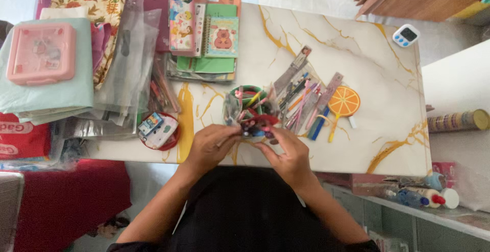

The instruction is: The person organizes stationery items on a table and places them into a nearby cabinet. They handle small notebooks, plastic containers, and a pen holder, moving them from the table surface into the cabinet shelves. The person also sorts pens and markers from a holder onto the table.

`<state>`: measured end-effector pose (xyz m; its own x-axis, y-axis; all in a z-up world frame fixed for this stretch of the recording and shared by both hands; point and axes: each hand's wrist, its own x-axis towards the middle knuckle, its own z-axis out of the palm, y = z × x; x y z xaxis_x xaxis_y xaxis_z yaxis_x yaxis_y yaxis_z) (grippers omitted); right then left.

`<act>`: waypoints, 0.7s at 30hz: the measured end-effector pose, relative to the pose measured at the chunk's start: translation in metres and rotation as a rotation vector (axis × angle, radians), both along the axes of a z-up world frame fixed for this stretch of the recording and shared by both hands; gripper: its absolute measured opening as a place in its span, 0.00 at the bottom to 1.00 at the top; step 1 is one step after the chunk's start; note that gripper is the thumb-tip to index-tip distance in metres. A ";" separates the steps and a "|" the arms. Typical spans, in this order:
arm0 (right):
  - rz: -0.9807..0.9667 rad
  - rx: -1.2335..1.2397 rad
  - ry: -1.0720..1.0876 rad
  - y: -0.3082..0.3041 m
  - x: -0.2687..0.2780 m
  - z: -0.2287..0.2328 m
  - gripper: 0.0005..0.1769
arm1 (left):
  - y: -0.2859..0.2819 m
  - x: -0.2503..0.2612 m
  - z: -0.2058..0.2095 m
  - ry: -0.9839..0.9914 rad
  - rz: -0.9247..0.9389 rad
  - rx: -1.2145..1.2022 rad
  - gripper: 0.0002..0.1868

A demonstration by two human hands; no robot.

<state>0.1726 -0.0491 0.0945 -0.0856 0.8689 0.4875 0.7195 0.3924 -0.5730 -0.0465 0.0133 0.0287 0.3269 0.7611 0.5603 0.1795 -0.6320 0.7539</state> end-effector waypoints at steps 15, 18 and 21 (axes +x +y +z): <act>-0.111 -0.049 -0.016 0.033 -0.012 0.001 0.34 | 0.022 0.010 0.013 0.005 -0.099 -0.200 0.49; 0.075 0.027 -0.090 0.041 -0.002 0.003 0.25 | 0.028 0.012 0.003 0.037 -0.069 -0.112 0.46; 0.087 -0.029 -0.068 0.042 0.000 0.002 0.22 | 0.029 0.010 -0.003 -0.006 -0.106 -0.098 0.44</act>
<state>0.1721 -0.0072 0.0964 -0.1931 0.8705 0.4526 0.7212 0.4387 -0.5361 -0.0367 0.0427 0.0259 0.4052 0.7737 0.4870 0.1105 -0.5703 0.8140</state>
